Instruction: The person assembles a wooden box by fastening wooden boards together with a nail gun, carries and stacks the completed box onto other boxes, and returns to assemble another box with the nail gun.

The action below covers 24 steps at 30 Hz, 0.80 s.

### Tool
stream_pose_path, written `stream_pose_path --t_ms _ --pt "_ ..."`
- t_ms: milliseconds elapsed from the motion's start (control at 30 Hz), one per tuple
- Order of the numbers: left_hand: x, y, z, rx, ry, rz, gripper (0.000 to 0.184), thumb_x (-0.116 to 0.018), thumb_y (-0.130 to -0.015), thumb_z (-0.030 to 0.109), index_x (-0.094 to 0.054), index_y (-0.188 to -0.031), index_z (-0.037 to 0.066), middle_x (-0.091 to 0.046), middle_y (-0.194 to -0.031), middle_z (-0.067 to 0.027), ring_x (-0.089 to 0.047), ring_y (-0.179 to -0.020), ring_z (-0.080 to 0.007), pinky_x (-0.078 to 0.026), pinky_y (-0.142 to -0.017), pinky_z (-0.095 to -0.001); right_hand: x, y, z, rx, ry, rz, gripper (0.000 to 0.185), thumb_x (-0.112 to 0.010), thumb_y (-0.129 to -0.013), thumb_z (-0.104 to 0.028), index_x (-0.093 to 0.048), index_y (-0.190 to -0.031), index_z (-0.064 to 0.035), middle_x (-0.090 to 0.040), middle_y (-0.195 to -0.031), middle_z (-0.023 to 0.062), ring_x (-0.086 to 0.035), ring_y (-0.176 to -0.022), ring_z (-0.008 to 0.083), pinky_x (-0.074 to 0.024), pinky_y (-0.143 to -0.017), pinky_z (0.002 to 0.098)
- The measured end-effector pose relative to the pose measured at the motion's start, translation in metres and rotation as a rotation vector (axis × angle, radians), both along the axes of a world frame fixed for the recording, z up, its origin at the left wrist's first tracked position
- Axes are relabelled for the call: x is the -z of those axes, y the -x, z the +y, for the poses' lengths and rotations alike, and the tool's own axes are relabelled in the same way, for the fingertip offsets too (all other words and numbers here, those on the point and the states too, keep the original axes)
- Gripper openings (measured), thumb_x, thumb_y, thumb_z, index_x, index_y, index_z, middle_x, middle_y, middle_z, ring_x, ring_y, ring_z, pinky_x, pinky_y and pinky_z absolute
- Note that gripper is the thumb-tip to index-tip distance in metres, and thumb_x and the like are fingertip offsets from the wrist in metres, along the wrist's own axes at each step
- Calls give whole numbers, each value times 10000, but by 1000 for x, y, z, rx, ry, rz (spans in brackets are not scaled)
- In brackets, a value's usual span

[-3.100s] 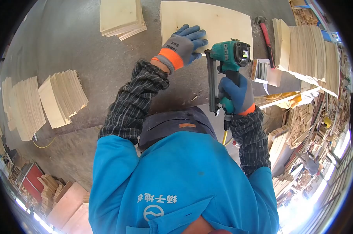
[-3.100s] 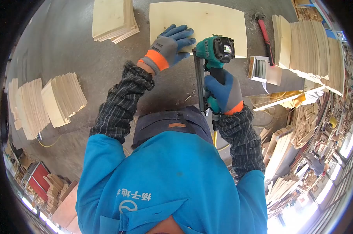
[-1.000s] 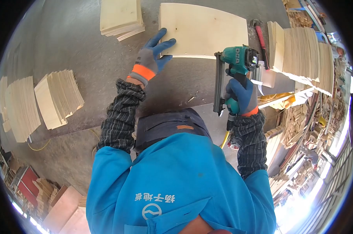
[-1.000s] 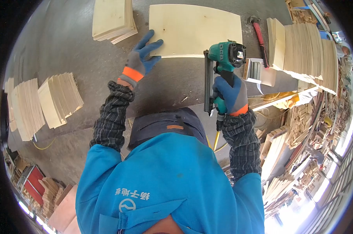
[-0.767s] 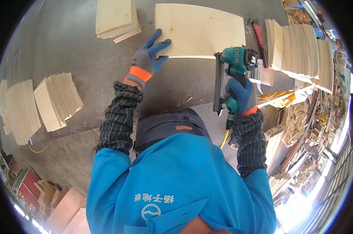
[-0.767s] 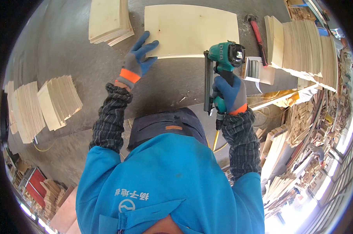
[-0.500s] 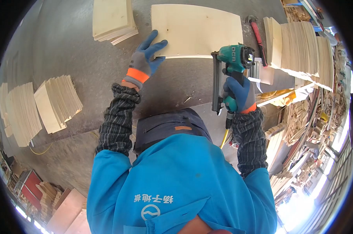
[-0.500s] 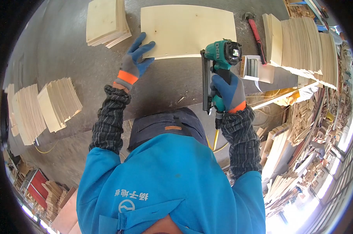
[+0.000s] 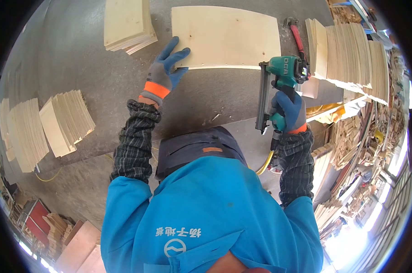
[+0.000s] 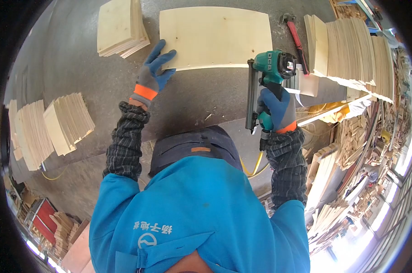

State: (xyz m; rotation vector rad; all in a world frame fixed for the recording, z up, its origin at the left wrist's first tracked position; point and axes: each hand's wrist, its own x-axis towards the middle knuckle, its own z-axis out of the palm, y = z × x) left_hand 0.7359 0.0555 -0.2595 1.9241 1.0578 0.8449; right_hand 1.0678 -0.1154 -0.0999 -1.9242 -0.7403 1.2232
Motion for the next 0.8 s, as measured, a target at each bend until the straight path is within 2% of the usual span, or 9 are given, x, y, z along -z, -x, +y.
stream_pose_path --t_ms 67,167,233,333,467,533,733,800 --pt "-1 -2 -1 -4 46 -34 544 -857 -801 -7 -731 -1310 135 -435 -1637 -182 -485 -1476 -356 -499 -1173 -401 2 -3 0 55 14 29 262 -598 -982 -225 -674 -1073 9 -621 -769 44 -622 -635 132 -517 -596 293" --pt "1 -2 1 -19 -45 9 559 -870 -787 3 -738 -1302 175 -468 -1611 -180 -563 -1399 -369 -567 -1109 -399 6 -10 -1 47 1 84 325 -608 -978 -229 -674 -1182 15 -616 -766 43 -615 -632 133 -523 -605 297" --pt "1 -3 1 -21 -62 3 554 -869 -788 5 -739 -1300 174 -467 -1612 -180 -564 -1399 -370 -562 -1113 -396 10 -14 -3 24 -18 117 369 -612 -974 -224 -663 -1249 15 -616 -769 44 -611 -631 134 -526 -610 298" --pt "2 -3 1 -22 -74 2 548 -869 -790 8 -740 -1296 172 -467 -1613 -178 -560 -1404 -370 -557 -1119 -395 15 -16 -3 80 -13 116 298 -677 -942 -218 -689 -1141 5 -641 -774 42 -617 -611 133 -517 -567 289" --pt "1 -2 1 -8 -28 10 583 -875 -778 -7 -725 -1320 142 -440 -1638 -168 -486 -1475 -350 -489 -1191 -409 9 -14 0 86 -6 172 377 -680 -948 -227 -679 -1250 -2 -642 -798 38 -625 -626 133 -524 -574 290" --pt "1 -2 0 -11 -21 17 583 -872 -781 -5 -724 -1324 146 -443 -1637 -168 -485 -1477 -351 -487 -1191 -409 13 -18 -1 72 -12 203 396 -680 -950 -229 -675 -1275 -2 -642 -804 38 -628 -629 133 -527 -577 290" --pt "-1 -1 -1 -12 -24 22 572 -865 -788 -3 -724 -1322 147 -446 -1636 -171 -476 -1483 -360 -470 -1202 -410 1 -31 -4 54 -35 60 386 -673 -948 -238 -683 -1247 6 -649 -801 49 -636 -631 141 -533 -587 298" --pt "-3 -3 0 -13 -19 24 569 -863 -789 -4 -725 -1319 146 -443 -1638 -173 -474 -1485 -362 -466 -1204 -410 -4 -35 -7 88 -37 43 328 -679 -940 -255 -689 -1146 0 -650 -788 56 -645 -632 152 -535 -581 307"
